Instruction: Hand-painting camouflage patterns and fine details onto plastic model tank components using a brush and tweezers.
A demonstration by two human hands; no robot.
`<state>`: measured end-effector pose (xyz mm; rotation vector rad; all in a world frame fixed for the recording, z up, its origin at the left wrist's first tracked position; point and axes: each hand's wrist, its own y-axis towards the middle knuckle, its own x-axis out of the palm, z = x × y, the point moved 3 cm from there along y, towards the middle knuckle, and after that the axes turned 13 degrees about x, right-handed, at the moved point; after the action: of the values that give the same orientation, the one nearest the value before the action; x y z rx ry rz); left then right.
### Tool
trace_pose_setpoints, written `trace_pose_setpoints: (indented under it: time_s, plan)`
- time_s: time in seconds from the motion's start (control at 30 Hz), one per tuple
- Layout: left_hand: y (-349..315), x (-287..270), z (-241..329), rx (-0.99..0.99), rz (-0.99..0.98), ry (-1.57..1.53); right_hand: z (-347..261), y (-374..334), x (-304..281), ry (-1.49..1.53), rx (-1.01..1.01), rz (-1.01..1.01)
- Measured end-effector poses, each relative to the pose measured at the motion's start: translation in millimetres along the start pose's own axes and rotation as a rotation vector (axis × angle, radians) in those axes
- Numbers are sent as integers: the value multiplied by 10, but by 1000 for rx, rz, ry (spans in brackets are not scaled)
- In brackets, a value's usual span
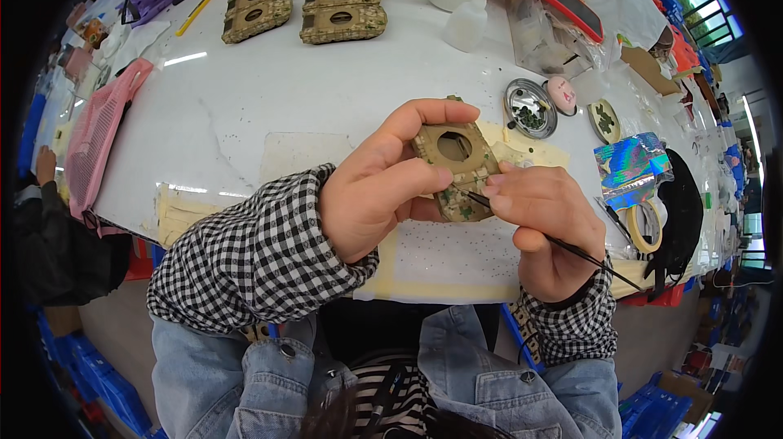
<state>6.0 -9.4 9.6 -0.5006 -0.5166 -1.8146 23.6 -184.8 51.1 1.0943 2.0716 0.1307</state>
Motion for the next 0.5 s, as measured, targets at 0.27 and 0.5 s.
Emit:
trace_pose_setpoints:
  time_s: [0.27,0.5]
  plan:
    - [-5,6,1,-9,8,-10,-4,-1,4,-10,-4,4]
    - [0,-6,13,-23,6,-64,40,-33,13,95,16,50]
